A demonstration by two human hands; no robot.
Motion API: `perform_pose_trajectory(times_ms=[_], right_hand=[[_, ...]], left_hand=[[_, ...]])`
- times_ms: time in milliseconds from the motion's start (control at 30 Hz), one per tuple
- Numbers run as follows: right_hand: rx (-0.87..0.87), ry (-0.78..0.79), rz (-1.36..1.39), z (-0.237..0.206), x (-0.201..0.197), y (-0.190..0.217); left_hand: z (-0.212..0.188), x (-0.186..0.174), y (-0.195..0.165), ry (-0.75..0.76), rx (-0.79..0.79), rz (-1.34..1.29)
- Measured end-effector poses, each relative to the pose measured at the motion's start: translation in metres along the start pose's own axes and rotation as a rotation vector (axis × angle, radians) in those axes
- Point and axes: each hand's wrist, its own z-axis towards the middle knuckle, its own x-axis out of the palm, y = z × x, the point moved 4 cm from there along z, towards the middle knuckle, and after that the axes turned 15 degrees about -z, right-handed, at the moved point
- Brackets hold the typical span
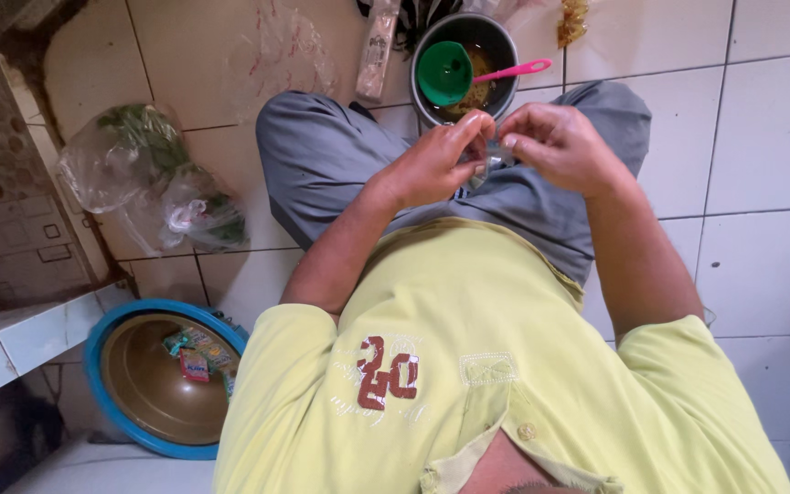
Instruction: The person sits on the floor and fills small clear plastic pouches with a yellowish liquid using a green scoop and a pink ladle. They open each pouch, pour the liquid inside, and then seal the pouch by hand.
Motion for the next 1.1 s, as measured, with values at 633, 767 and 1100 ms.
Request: perform_pose_trajectory(times_ms=[633, 767, 1100], right_hand=[[-0.243, -0.791, -0.394, 0.011, 0.040, -0.041], [-0.309, -0.770, -0.401, 0.009, 0.048, -0.028], [-0.191, -0.556, -0.120, 0.008, 0.056, -0.043]], left_hand=[[0.001, 0.021, 0.034, -0.530, -0.046, 0.189], [-0.002, 0.029, 0.053, -0.629, -0.082, -0.020], [-0.009, 0.026, 0.076, -0.608, -0.094, -0.121]])
